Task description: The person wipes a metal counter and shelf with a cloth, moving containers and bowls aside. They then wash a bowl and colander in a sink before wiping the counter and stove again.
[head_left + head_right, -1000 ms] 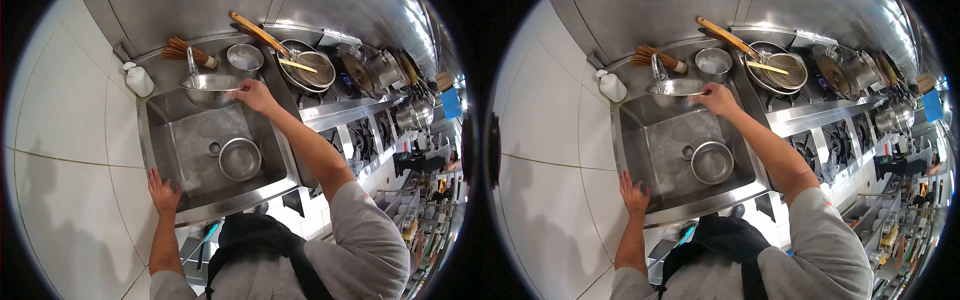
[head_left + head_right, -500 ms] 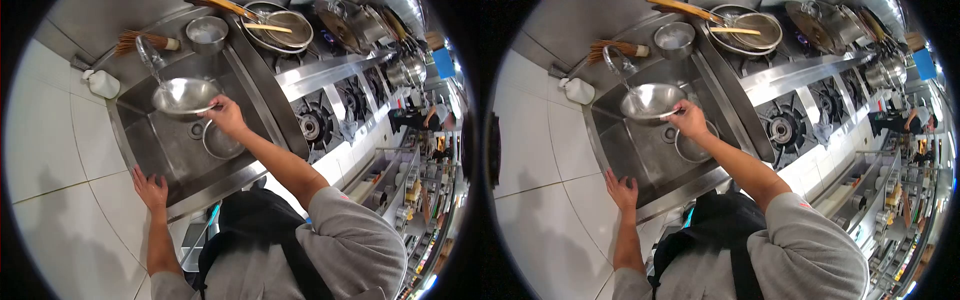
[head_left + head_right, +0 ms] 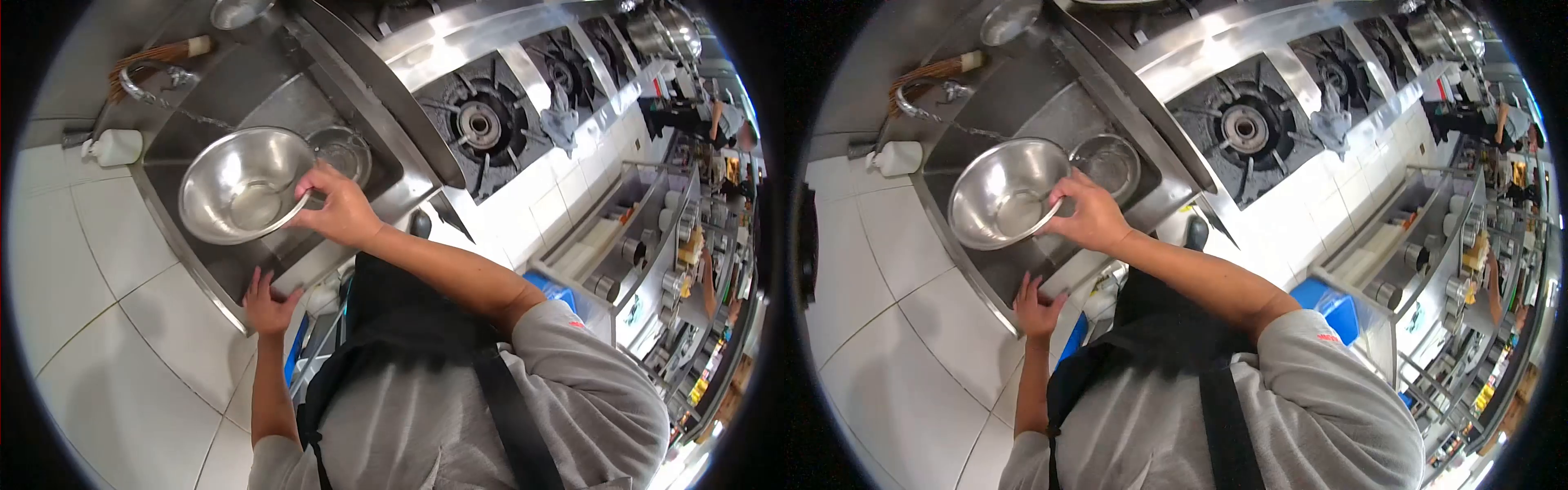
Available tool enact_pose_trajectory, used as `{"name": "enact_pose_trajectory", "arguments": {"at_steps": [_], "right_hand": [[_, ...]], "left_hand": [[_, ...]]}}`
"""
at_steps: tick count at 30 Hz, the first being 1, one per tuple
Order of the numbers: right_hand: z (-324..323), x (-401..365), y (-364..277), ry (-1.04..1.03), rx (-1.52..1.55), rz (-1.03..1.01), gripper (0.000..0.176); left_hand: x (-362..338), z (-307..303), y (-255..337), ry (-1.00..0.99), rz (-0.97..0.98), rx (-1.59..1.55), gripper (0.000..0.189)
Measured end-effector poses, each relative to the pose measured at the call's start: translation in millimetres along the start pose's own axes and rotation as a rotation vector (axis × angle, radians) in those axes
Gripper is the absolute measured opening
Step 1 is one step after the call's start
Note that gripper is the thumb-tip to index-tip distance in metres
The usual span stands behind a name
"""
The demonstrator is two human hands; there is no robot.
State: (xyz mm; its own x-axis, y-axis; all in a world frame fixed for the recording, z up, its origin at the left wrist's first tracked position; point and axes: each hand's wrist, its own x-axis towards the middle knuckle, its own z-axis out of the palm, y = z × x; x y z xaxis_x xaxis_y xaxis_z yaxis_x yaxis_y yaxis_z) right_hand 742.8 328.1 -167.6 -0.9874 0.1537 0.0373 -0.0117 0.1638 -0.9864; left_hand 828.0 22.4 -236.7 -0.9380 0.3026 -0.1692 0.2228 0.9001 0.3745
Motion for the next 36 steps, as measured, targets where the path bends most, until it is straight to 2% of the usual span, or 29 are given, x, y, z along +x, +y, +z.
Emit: {"name": "enact_pose_trajectory", "arguments": {"at_steps": [1,3,4,6,8,9,11,13,14,15,16,17,19,20,21,22,24,25,28,29,31,32,33,34,36], "right_hand": [[-5.2,-3.4,-6.5,-0.014,0.015,0.004,0.039],[-12.0,-5.0,-7.5,0.003,0.029,-0.001,0.039],[-14.0,-4.0,-9.2,0.006,0.036,-0.008,0.039],[-21.9,3.4,-13.2,0.052,0.060,-0.036,0.042],[-30.4,14.3,-7.8,0.104,0.035,-0.143,0.047],[-35.6,17.6,-8.2,0.116,-0.065,-0.118,0.046],[-46.9,28.1,-7.3,0.136,-0.126,-0.148,0.045],[-50.5,41.7,-5.5,0.170,-0.146,-0.126,0.045],[-52.7,49.9,-2.1,0.186,-0.197,-0.104,0.046],[-52.8,64.4,15.3,0.226,-0.212,-0.213,0.047],[-61.4,73.7,8.7,0.197,-0.321,-0.232,0.050],[-65.5,81.0,-8.2,0.175,-0.457,-0.204,0.050],[-67.2,98.0,-25.0,0.126,-0.676,-0.210,0.049],[-65.2,107.7,-26.3,0.095,-0.754,-0.238,0.048],[-60.4,119.0,-26.2,0.067,-0.827,-0.270,0.047],[-52.6,130.7,-23.8,-0.012,-0.849,-0.268,0.047],[-33.7,156.4,-17.7,-0.160,-0.891,-0.265,0.047],[-23.0,171.2,-17.6,-0.232,-0.883,-0.278,0.046],[16.3,217.2,-16.3,-0.428,-0.841,-0.398,0.043],[29.5,233.9,-10.6,-0.473,-0.817,-0.464,0.042],[60.6,259.5,-16.7,-0.439,-0.716,-0.450,0.045],[77.7,271.3,-20.0,-0.426,-0.667,-0.439,0.046],[94.9,285.0,-24.3,-0.425,-0.537,-0.349,0.051],[117.7,297.5,-22.0,-0.462,-0.369,-0.218,0.048],[173.4,323.0,-10.6,-0.512,-0.031,0.056,0.042]], "left_hand": [[11.5,7.0,12.0,-0.115,-0.022,0.013,0.065],[47.2,16.7,67.5,-0.181,-0.003,-0.088,0.063],[67.5,20.9,108.3,-0.133,0.036,-0.203,0.059],[97.2,57.3,135.0,-0.257,0.099,-0.039,0.060],[117.8,65.1,170.2,-0.064,0.251,-0.338,0.066],[126.7,61.6,194.1,-0.168,0.300,-0.601,0.068],[152.1,86.1,220.0,-0.202,0.419,-0.783,0.071],[185.8,114.4,234.7,0.034,0.463,-0.557,0.068],[199.9,106.5,232.9,0.002,0.339,-0.467,0.063],[214.2,99.3,231.0,-0.040,0.221,-0.372,0.061],[230.5,86.0,224.0,-0.273,0.006,-0.329,0.059],[261.2,96.1,197.0,-0.270,-0.006,-0.165,0.055],[287.8,82.6,120.5,-0.134,-0.054,-0.217,0.057],[290.9,87.2,77.0,0.199,-0.126,-0.477,0.060],[289.3,74.6,60.4,0.385,-0.101,-0.540,0.064],[287.5,61.6,44.0,0.570,-0.063,-0.587,0.072],[254.4,-29.4,53.3,0.607,0.194,-0.299,0.085],[251.2,-41.0,51.9,0.501,0.322,-0.258,0.066],[264.1,-23.4,17.2,0.245,0.181,-0.543,0.041],[269.6,-18.0,2.7,0.295,0.120,-0.611,0.040],[282.1,-16.1,-19.4,0.391,0.003,-0.756,0.040],[290.3,-16.7,-25.7,0.319,-0.115,-0.750,0.039],[297.1,-22.7,-25.8,0.242,-0.233,-0.744,0.038],[304.2,-27.6,-26.0,0.159,-0.350,-0.735,0.037],[322.7,-31.9,-27.9,0.182,-0.371,-0.646,0.038]]}}
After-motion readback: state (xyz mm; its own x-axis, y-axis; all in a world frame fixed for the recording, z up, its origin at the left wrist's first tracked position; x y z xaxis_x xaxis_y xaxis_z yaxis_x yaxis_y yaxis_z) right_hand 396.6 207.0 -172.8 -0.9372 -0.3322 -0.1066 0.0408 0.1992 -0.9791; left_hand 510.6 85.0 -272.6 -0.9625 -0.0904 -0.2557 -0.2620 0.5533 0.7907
